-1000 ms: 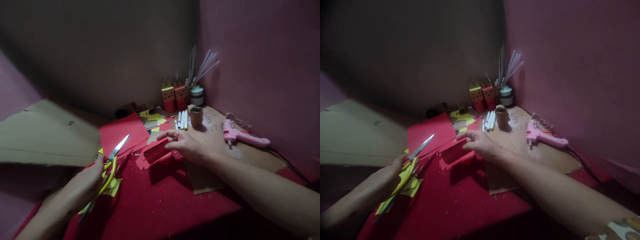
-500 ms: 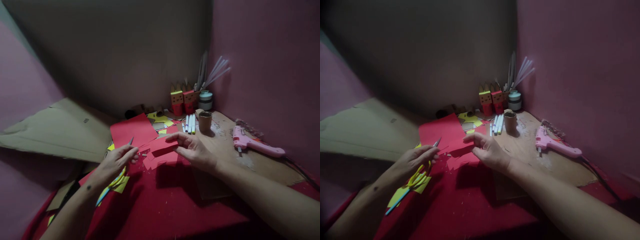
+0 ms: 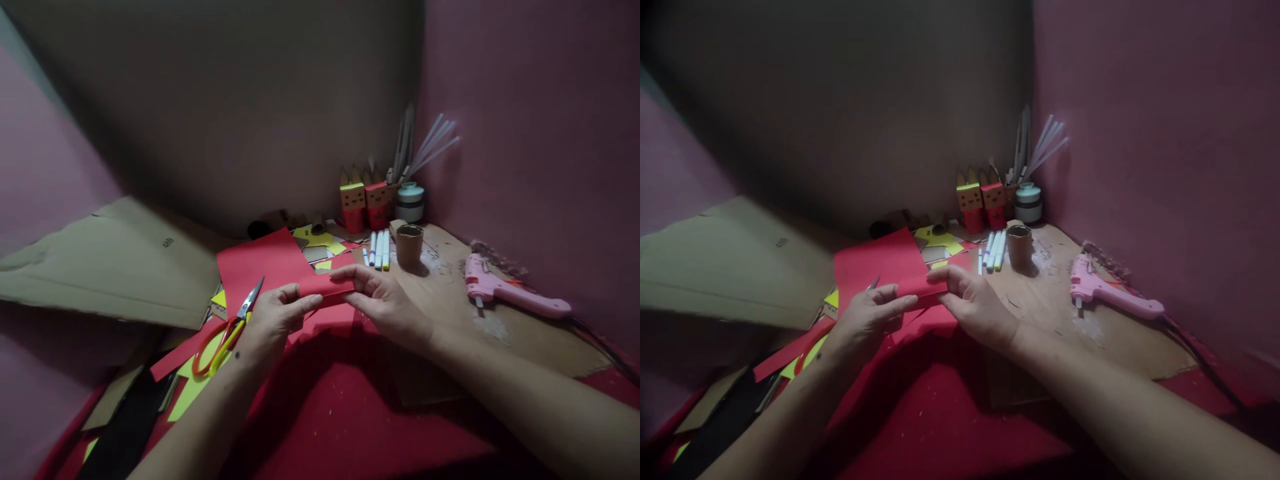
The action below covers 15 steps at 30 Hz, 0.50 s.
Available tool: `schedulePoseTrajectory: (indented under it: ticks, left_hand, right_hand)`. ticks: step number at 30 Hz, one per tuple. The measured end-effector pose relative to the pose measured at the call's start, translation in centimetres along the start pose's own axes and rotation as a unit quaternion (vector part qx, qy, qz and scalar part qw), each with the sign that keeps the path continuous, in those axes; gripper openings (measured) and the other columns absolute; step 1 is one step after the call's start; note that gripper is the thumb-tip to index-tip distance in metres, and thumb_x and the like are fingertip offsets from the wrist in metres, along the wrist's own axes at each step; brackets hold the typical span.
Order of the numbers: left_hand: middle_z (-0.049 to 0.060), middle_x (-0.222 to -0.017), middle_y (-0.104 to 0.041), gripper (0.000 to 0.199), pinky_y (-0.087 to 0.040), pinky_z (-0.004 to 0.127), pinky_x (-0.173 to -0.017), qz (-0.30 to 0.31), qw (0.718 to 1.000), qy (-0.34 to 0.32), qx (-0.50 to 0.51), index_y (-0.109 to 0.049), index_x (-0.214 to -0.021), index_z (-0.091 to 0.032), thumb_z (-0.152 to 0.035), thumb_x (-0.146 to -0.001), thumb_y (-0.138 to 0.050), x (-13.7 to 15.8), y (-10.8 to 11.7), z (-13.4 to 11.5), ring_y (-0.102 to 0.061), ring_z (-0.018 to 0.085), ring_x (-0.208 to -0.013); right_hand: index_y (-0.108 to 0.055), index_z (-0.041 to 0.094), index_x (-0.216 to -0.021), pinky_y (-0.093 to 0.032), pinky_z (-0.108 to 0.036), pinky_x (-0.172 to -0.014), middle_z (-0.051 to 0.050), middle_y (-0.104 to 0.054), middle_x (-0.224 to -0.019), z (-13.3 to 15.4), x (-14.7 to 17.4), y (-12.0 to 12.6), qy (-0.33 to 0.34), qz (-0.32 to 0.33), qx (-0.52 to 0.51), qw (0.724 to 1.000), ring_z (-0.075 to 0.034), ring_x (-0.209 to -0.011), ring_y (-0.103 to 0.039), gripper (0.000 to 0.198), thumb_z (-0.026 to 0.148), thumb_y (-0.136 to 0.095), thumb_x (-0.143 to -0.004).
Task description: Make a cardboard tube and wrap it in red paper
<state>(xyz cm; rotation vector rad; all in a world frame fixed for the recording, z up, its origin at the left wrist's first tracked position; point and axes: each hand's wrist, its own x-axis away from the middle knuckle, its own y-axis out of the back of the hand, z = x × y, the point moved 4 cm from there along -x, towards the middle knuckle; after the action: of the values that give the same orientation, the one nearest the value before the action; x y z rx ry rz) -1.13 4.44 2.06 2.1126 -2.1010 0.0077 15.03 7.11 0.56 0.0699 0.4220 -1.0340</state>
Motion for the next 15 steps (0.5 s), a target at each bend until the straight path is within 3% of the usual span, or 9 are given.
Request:
schedulePoseTrajectory:
  ticks: [6,9,15]
  left_hand:
    - [-0.005,-0.049,-0.048,0.015,-0.026,0.02,-0.043,-0.039,0.999,-0.021,0.011,-0.069,-0.073,-0.014,-0.026,-0.066,-0.076,0.5,-0.3,0.2,-0.033,0.005,-0.044]
    - [-0.004,-0.052,-0.052,0.014,-0.029,0.02,-0.045,-0.061,0.997,-0.046,-0.014,-0.067,-0.065,-0.015,-0.026,-0.066,-0.075,0.9,-0.6,0.2,-0.037,0.006,-0.047]
    - [-0.003,-0.055,-0.055,0.018,-0.028,0.021,-0.048,-0.05,0.997,-0.057,-0.023,-0.07,-0.071,-0.014,-0.03,-0.066,-0.075,1.0,-0.9,0.7,-0.037,0.006,-0.049]
  right_hand:
    - [-0.059,0.018,-0.096,-0.048,-0.03,-0.074,0.001,-0.064,-0.077,0.5,0.0,-0.2,-0.125,-0.011,-0.073,0.989,-0.013,-0.071,-0.061,0.03,0.012,-0.066,-0.068]
    - [-0.064,0.017,-0.086,-0.048,-0.031,-0.075,0.0,-0.066,-0.077,0.1,-0.1,-0.1,-0.131,-0.046,-0.109,0.984,-0.014,-0.073,-0.062,0.024,0.02,-0.074,-0.065]
    - [-0.072,0.021,-0.082,-0.048,-0.028,-0.077,0.001,-0.07,-0.082,-1.2,0.0,0.2,-0.125,-0.072,-0.084,0.986,-0.014,-0.077,-0.063,0.024,0.019,-0.08,-0.06]
